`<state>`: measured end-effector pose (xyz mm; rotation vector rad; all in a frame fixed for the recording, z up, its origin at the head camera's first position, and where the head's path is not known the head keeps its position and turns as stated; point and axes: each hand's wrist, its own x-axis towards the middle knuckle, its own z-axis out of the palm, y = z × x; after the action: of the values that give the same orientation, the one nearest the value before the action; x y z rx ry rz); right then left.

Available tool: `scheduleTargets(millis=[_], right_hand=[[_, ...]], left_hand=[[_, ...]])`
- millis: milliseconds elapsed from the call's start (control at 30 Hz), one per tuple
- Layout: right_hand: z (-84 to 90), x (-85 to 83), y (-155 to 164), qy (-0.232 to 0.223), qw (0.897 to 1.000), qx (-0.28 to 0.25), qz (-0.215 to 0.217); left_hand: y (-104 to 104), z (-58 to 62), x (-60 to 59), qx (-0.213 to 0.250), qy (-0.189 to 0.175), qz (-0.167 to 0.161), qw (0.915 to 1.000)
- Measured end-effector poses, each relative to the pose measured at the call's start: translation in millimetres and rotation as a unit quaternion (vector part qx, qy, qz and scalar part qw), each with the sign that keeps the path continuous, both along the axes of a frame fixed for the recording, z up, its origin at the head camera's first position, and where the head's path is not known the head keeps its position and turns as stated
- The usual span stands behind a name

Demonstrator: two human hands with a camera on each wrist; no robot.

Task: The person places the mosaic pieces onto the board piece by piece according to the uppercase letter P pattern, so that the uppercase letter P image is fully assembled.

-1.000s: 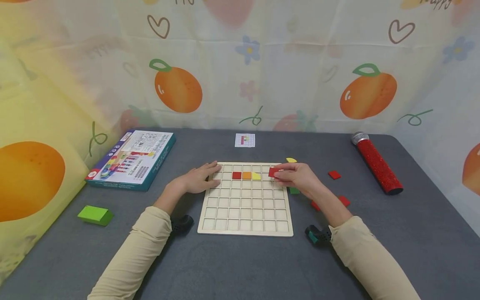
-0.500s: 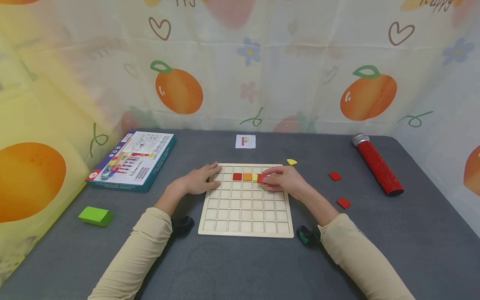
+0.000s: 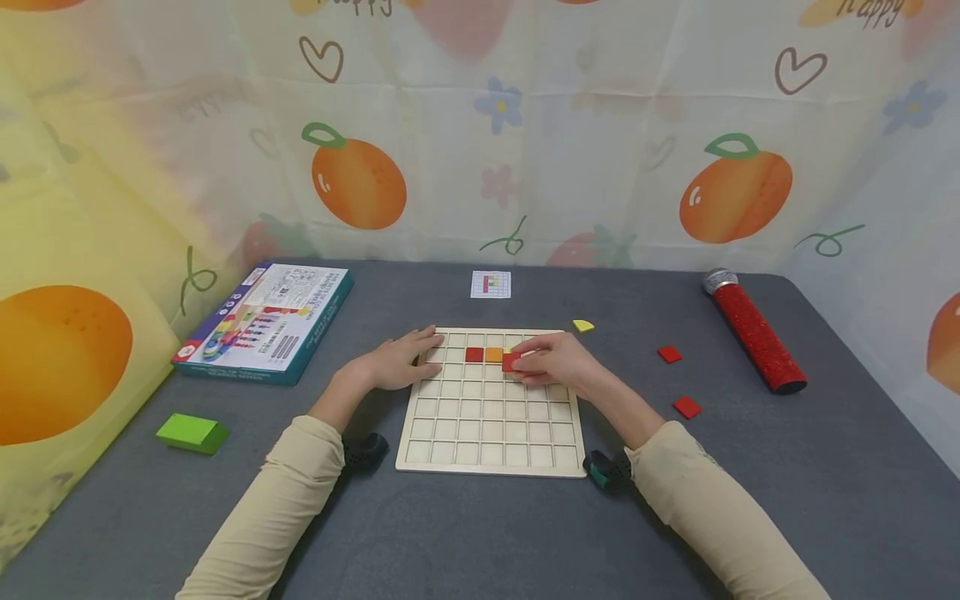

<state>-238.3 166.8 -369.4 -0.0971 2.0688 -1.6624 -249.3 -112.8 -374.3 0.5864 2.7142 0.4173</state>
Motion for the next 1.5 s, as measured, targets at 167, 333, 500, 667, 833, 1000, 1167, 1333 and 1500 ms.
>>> scheduleTargets(millis=[167, 333, 500, 667, 833, 1000, 1167, 1333, 1500], right_hand=[[1.2, 0.3, -7, 0.000, 1.000, 0.009, 0.011], [-0.1, 0.1, -16, -0.009, 1.000, 0.005, 0.017], [-1.0, -0.2, -25, -0.018, 1.000, 0.004, 0.015], [-1.7, -1.6, -34, -0.025, 1.000, 0.017, 0.007], [-4.4, -2.5, -40, -0.031, 0.999, 0.022, -0.013], [-5.0, -1.7, -45, -0.030, 0.999, 0.033, -0.028], [-3.4, -0.5, -49, -0.020, 0.998, 0.038, -0.035], [-1.7, 0.3, -55, 0.013, 0.996, 0.081, -0.044], [-2.8, -0.4, -61, 0.038, 0.992, 0.111, -0.044]], left_hand=[[0, 0.9, 1.6, 0.004, 0.001, 0.000, 1.0000], [0, 0.2, 1.5, 0.003, 0.003, -0.003, 1.0000], [0, -1.1, 0.7, 0.000, 0.003, -0.001, 1.0000], [1, -2.4, 0.2, -0.003, 0.000, 0.004, 1.0000], [2, -2.8, 0.1, -0.006, 0.001, 0.005, 1.0000], [3, -3.3, -0.6, -0.007, 0.002, 0.005, 1.0000], [3, -3.8, -1.9, -0.007, 0.001, 0.001, 1.0000], [1, -2.8, -2.2, -0.004, 0.002, 0.001, 1.0000], [1, -2.4, -2.1, -0.004, 0.002, 0.002, 1.0000]])
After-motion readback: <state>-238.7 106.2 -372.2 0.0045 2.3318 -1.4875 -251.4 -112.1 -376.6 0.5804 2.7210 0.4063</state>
